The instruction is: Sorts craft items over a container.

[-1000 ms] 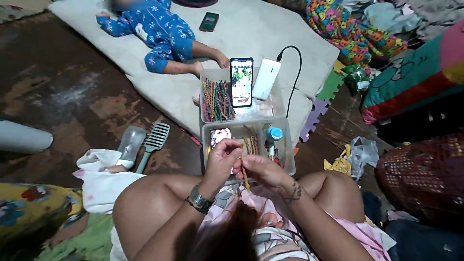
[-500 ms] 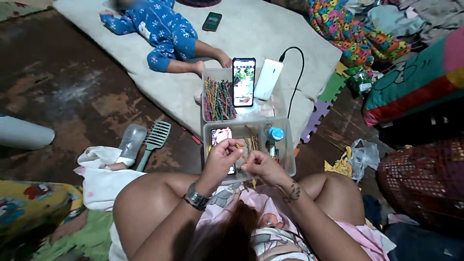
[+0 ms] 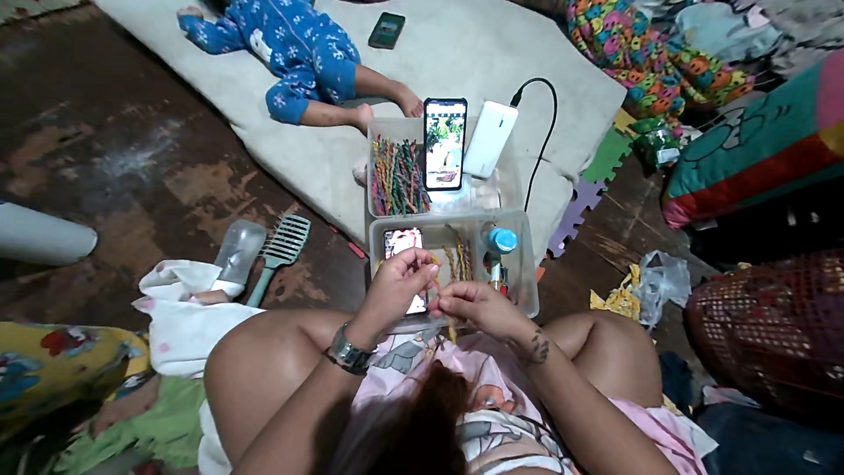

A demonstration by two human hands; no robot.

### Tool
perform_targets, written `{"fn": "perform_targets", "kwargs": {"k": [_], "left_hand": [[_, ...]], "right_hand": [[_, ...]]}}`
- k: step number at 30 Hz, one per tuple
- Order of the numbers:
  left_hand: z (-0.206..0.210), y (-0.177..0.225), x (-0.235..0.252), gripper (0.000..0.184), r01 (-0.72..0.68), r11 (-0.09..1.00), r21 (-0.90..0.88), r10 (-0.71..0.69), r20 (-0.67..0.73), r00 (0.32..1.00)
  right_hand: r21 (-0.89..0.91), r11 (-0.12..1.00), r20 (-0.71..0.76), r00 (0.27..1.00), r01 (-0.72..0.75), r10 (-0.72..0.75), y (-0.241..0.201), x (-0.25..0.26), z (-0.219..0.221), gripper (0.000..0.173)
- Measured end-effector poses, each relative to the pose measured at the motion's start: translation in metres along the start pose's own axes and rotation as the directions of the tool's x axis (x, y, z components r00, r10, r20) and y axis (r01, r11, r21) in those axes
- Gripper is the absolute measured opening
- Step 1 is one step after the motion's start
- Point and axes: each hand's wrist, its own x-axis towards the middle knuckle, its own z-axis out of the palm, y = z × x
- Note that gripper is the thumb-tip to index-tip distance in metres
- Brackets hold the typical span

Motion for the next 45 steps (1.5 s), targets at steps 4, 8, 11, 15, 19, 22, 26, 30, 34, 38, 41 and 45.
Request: {"fn": "perform_targets", "kwargs": {"k": [4, 8, 11, 15, 19, 22, 26, 30, 34, 38, 41, 45], "left_hand": [[0.006, -0.001, -0.002, 0.004, 0.056, 0.998, 0.031, -0.053, -0.107, 0.993], [0.013, 0.002, -0.004, 0.004, 0.126, 0.991, 0.038, -0.118, -0.169, 0.979], [0.013, 0.000, -0.002, 0.004, 0.128, 0.991, -0.034, -0.132, -0.186, 0.974], [0.011, -0.004, 0.002, 0.008, 0.130, 0.960, -0.246, -0.163, -0.116, 0.980], [0.014, -0.009, 0.001, 0.012, 0.091, 0.955, -0.283, -0.107, -0.041, 0.993], [0.011, -0.009, 0.001, 0.014, 0.047, 0.978, -0.201, -0.050, -0.011, 0.999], [0.007, -0.010, 0.001, 0.014, -0.001, 0.994, -0.111, -0.001, -0.018, 1.000], [0.008, -0.009, 0.001, 0.017, -0.010, 0.996, -0.089, 0.009, -0.013, 1.000], [0.008, -0.010, 0.001, 0.018, -0.033, 0.999, -0.007, 0.033, -0.035, 0.999], [0.009, -0.011, 0.001, 0.021, -0.069, 0.998, -0.001, 0.069, -0.018, 0.997], [0.009, -0.010, 0.000, 0.021, -0.062, 0.998, 0.001, 0.062, 0.020, 0.998], [0.007, -0.009, 0.000, 0.014, -0.072, 0.997, 0.030, 0.072, 0.014, 0.997]], "right_hand": [[-0.021, 1.000, -0.027, 0.999, -0.020, 0.020, 0.001, 0.003, -0.004, 0.005], [-0.125, 0.989, -0.103, 0.992, -0.081, 0.069, -0.001, 0.004, 0.000, 0.013], [-0.183, 0.979, -0.189, 0.980, -0.095, 0.060, 0.000, 0.005, 0.004, 0.019], [-0.084, 0.994, -0.226, 0.973, -0.068, 0.048, -0.001, 0.005, 0.007, 0.014], [0.030, 0.999, -0.195, 0.981, -0.012, 0.018, -0.002, 0.006, 0.007, 0.009], [0.051, 0.999, -0.194, 0.981, 0.017, -0.007, -0.001, 0.007, 0.006, 0.006], [0.025, 1.000, -0.109, 0.994, -0.016, 0.019, -0.005, 0.004, -0.002, 0.018], [0.005, 0.999, -0.098, 0.995, -0.034, 0.035, -0.004, 0.002, -0.006, 0.018], [-0.049, 0.997, -0.156, 0.986, 0.052, -0.059, 0.000, 0.003, -0.007, 0.006], [-0.056, 0.997, -0.195, 0.979, 0.055, -0.065, -0.001, 0.003, -0.005, 0.012], [-0.028, 0.998, -0.205, 0.977, 0.058, -0.063, 0.000, 0.004, -0.002, 0.015], [-0.030, 0.999, -0.110, 0.993, 0.045, -0.048, 0.001, 0.002, -0.004, 0.012]]}}
